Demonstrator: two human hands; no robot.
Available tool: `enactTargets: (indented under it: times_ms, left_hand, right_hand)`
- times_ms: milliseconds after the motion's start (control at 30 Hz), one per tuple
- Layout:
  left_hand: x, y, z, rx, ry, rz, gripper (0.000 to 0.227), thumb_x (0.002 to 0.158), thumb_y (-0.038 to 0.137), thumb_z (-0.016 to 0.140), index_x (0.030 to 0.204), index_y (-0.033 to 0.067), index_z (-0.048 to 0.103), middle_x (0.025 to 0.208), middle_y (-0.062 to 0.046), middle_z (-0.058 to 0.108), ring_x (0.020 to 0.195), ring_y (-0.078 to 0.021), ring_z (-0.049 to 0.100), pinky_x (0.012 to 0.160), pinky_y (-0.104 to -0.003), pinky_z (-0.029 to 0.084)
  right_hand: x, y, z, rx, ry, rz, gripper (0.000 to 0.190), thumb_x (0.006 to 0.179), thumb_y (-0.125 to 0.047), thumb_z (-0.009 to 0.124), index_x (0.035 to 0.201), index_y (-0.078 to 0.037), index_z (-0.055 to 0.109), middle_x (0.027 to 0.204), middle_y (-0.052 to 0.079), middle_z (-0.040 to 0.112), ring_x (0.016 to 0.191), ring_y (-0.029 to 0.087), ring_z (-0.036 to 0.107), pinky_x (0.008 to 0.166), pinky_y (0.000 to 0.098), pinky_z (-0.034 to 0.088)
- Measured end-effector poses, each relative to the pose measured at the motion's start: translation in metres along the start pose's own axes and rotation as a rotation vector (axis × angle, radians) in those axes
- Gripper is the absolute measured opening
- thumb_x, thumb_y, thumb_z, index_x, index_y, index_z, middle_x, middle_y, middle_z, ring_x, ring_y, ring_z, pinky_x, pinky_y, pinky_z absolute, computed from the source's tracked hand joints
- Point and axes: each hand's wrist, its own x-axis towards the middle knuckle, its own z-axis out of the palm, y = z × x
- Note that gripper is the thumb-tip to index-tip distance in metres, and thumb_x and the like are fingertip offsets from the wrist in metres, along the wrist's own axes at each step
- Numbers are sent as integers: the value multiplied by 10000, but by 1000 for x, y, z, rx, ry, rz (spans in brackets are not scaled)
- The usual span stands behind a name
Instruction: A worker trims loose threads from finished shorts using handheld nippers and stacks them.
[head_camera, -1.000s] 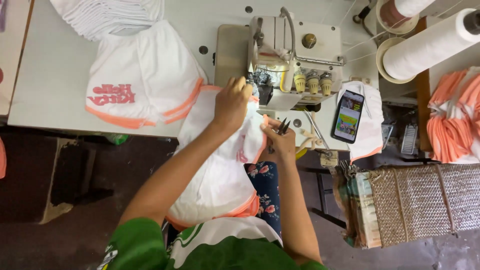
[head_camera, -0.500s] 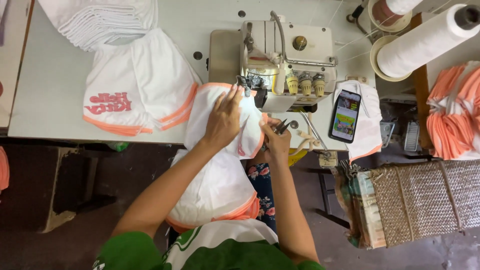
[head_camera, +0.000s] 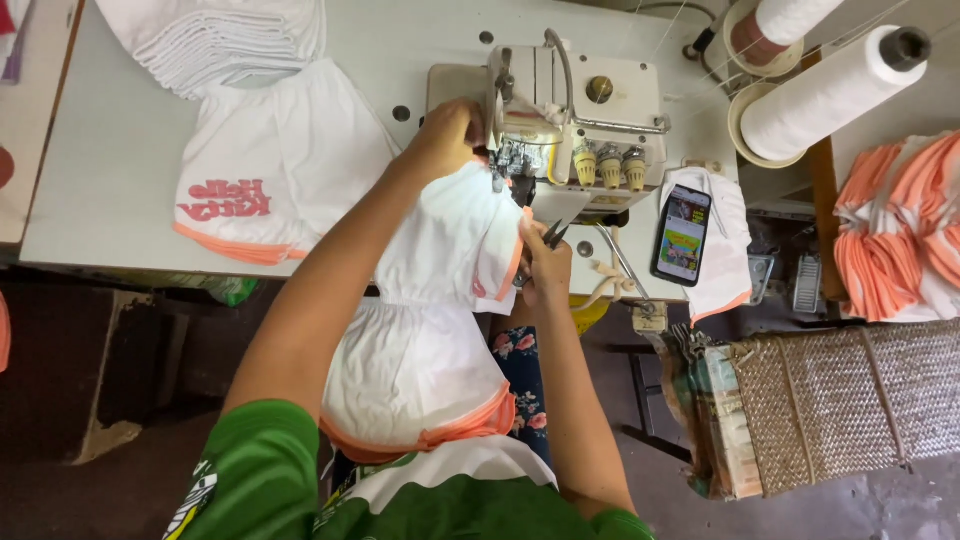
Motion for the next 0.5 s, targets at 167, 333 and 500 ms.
enactTargets:
  times_ms: [167,333,500]
  left_hand:
    - [-43,86,-32,669,-160,-266,101,880,21,700,797,74,719,864,-95,699,802,-278,733,680,-385,624]
    - [-76,116,2,550,-65,-181,59,809,52,684,757,39,708,850,-113,636,831,-298,675,686,-386,598]
    - [-77,112,60,270,288,-49,67,894,238,683,904,224,748,812,12,615,840,-215,595,716,-368,477]
  right_hand:
    - [26,26,-13,72,-13,-122,269,914,-166,794,1002,81,737,517,39,483,311,56,387,352,209,348]
    - [16,10,-2,120,9,-93,291,898,-139,808,1018,113,722,515,59,493,295,63,377,349,216,353]
    - [28,16,-6,187,-45,-98,325,904,-197,819,986,101,719,533,58,488,285,62,349,343,225,352]
